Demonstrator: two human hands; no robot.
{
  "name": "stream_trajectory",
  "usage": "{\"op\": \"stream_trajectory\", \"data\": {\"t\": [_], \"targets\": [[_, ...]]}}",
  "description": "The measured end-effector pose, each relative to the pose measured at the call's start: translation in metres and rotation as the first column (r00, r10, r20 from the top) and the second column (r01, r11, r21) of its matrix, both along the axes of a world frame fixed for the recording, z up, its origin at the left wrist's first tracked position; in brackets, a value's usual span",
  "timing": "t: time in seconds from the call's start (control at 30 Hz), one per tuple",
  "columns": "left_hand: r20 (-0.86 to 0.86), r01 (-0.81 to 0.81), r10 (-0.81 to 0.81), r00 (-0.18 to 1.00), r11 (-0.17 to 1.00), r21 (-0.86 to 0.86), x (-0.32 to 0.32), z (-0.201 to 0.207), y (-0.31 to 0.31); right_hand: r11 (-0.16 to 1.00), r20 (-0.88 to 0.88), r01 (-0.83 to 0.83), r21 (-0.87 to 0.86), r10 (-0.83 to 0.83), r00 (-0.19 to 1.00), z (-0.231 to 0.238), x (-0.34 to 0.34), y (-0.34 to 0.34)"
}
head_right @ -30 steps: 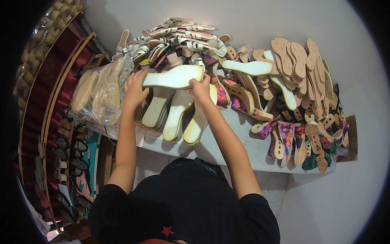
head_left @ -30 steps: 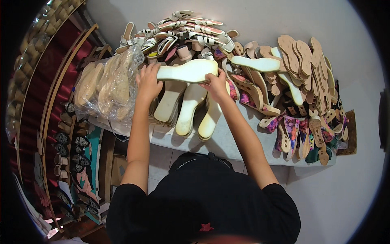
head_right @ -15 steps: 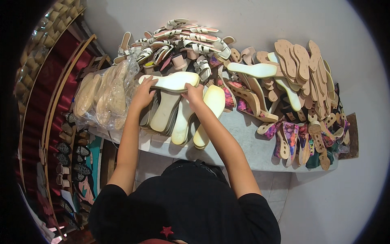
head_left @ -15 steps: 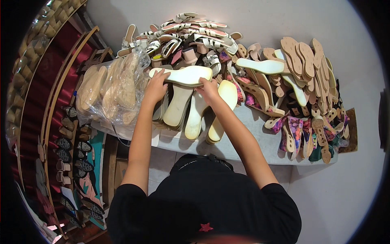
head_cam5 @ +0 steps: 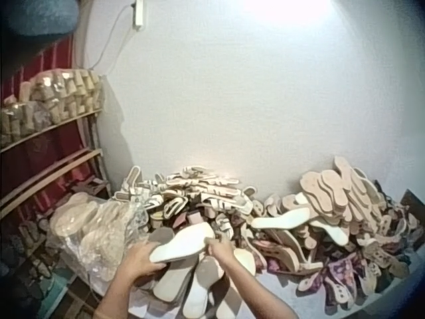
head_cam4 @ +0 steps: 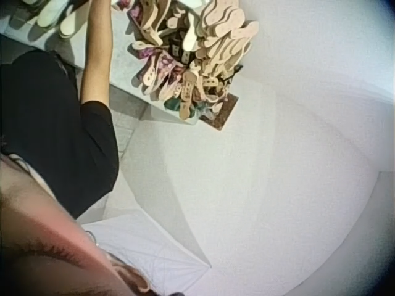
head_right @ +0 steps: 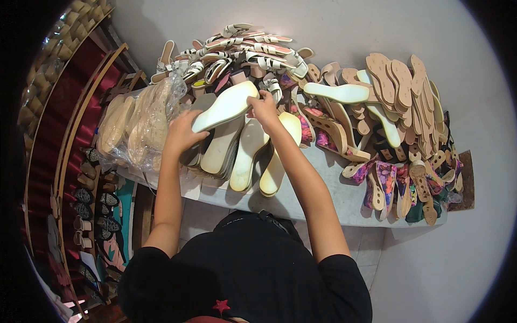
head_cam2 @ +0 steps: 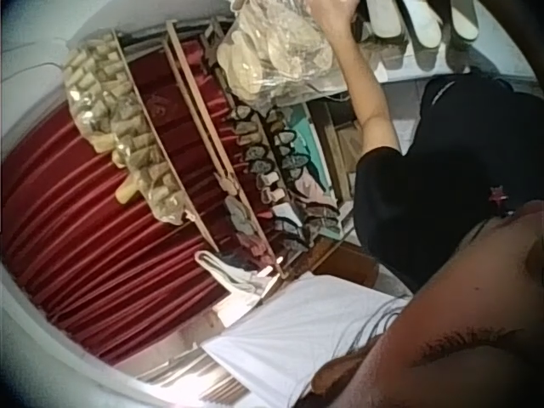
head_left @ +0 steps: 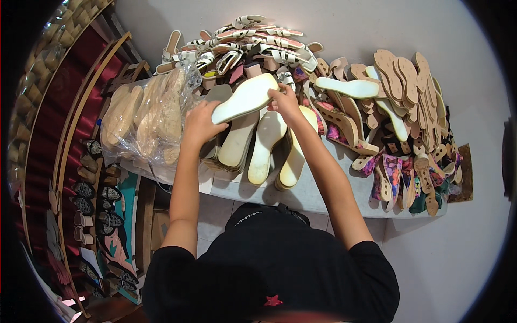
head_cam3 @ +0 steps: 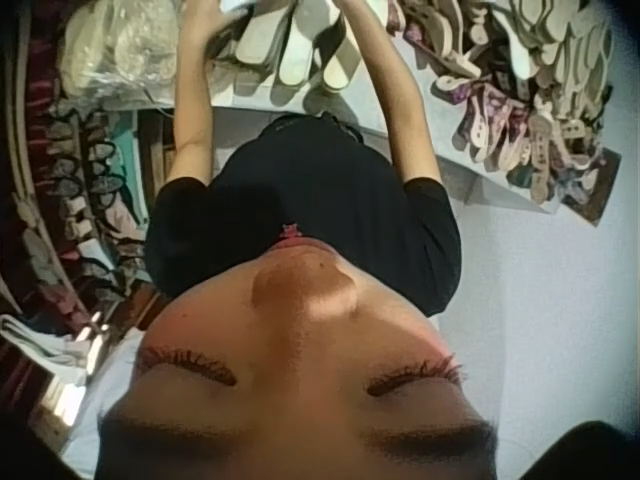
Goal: The recorder is sorting and organizing various shoe soles on a workbench in a shoe manufacturing facility.
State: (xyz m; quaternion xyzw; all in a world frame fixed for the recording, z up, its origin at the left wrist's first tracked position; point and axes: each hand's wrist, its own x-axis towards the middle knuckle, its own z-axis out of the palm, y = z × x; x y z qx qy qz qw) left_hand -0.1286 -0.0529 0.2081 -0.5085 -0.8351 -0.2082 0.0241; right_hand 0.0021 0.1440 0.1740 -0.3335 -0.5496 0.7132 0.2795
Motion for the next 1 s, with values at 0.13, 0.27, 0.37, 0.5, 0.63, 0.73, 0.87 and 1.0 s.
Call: {"op": "stream_trajectory", "data": {"t": [0.13, 0.27, 0.37, 0.5, 0.63, 0.73, 0.87, 1.0], "targets": [[0.108, -0.033, 0.034, 0.994, 0.999, -0.007, 0.004, -0.009, -0.017, 0.992, 0.050, -0.053, 0.115, 0.047, 0.998, -0.011, -0.014, -0.003], [0.102, -0.088, 0.082, 0.991, 0.994, 0.063, 0.001, -0.029, -0.029, 0.913, 0.208, -0.140, 0.382, 0.063, 0.976, -0.032, -0.027, -0.005], [0.081, -0.105, 0.102, 0.991, 0.994, 0.040, 0.001, -0.036, -0.032, 0.857, 0.277, -0.173, 0.485, 0.037, 0.960, -0.038, -0.027, -0.011], [0.039, -0.175, 0.177, 0.983, 0.983, -0.059, 0.009, -0.034, -0.024, 0.738, 0.355, -0.211, 0.641, -0.041, 0.934, -0.049, -0.021, -0.007], [0.021, -0.264, 0.271, 0.962, 0.951, -0.162, 0.025, -0.022, -0.010, 0.731, 0.232, -0.149, 0.666, -0.013, 0.973, -0.037, -0.001, -0.002], [-0.039, -0.182, 0.181, 0.983, 0.983, -0.025, 0.041, -0.014, 0.014, 0.676, 0.067, 0.043, 0.736, -0.135, 0.989, -0.019, 0.025, 0.014], [-0.005, 0.041, -0.040, 0.999, 0.997, 0.070, 0.081, 0.001, 0.075, 0.587, -0.016, 0.253, 0.769, -0.378, 0.925, -0.021, 0.073, 0.069], [0.014, 0.299, -0.306, 0.952, 0.940, 0.165, 0.121, 0.007, 0.132, 0.579, -0.015, 0.371, 0.726, -0.526, 0.850, -0.025, 0.125, 0.107]]}}
